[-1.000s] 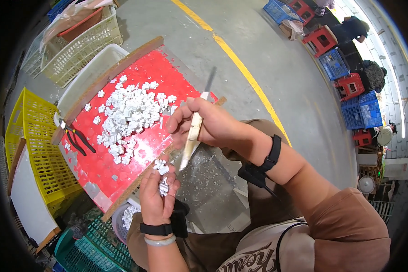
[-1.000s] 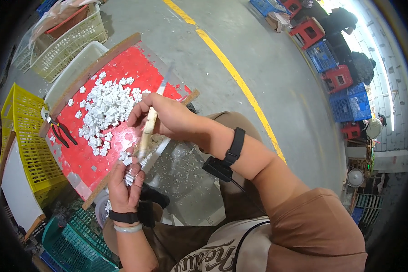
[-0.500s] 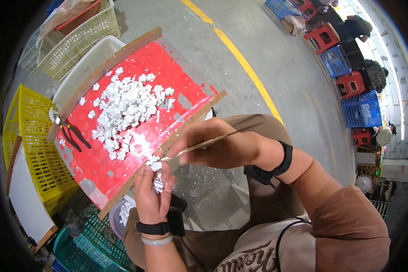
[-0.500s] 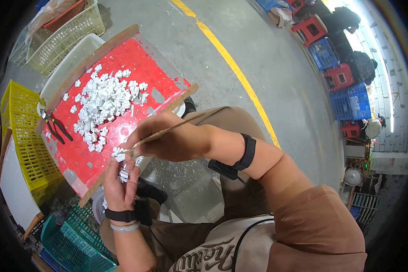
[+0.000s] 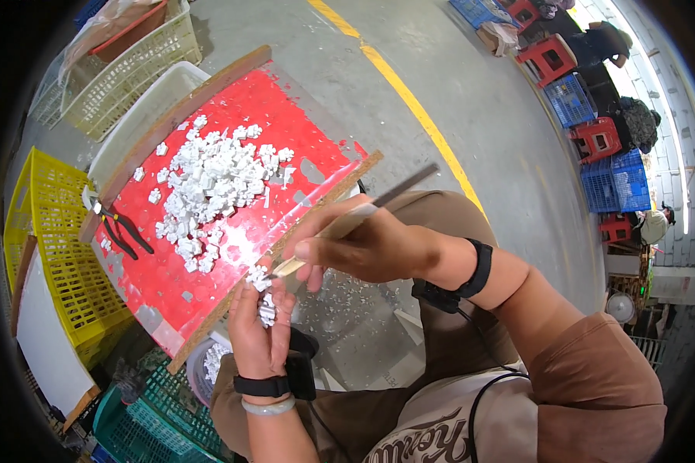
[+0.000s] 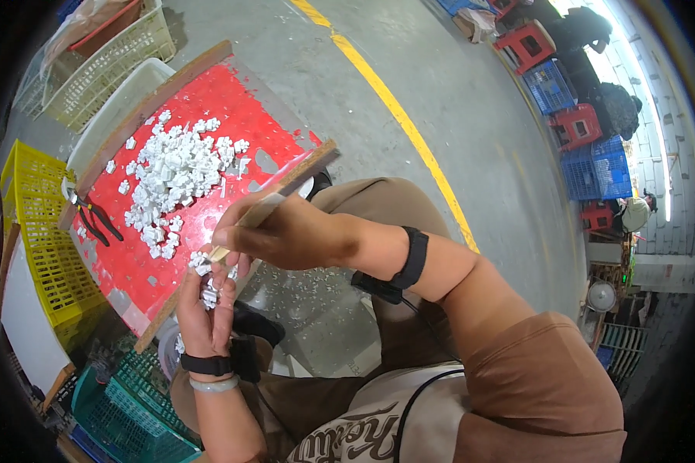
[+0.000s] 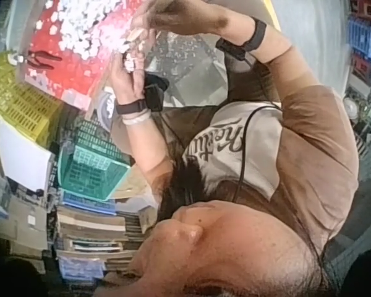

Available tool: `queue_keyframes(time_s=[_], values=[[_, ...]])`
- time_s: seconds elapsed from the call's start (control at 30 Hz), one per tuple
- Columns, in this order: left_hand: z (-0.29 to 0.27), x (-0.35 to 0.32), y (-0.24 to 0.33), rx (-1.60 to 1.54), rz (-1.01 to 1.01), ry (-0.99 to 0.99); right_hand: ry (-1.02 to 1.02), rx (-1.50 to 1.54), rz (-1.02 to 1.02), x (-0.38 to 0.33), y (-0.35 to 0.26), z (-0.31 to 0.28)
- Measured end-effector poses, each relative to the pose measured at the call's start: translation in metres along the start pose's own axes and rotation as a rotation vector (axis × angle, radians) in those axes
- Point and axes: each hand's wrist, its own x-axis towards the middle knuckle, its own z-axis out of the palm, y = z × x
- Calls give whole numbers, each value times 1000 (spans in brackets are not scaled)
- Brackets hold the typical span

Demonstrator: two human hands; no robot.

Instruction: Manually inspecting, processing, and sorting small white plastic components at a factory workstation.

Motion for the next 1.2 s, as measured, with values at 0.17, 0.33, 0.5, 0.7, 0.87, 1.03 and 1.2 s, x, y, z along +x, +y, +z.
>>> queue_keyframes(time_s=[0.17,0.33,0.5,0.7,0.87,1.03,1.2], values=[[1,1,1,-17,-14,-19,-70,-333,-63,-3,-11,-5],[-3,4,0,-73,-39,-61,-85,-513,-191,0,-5,1],[-4,7,1,-127,-19,-51,-53,-202,-54,-2,-9,0],[-5,4,3,-136,12,-188,90,-368,-181,10,-3,-16],[8,1,10,-189,-22,-3,21,-590,-419,24,24,-23],[-10,4,2,-153,-29,-85,138,-495,144,51,38,-8],[-14,0,8,-142,21,-48,64,-674,139,97,93,11]])
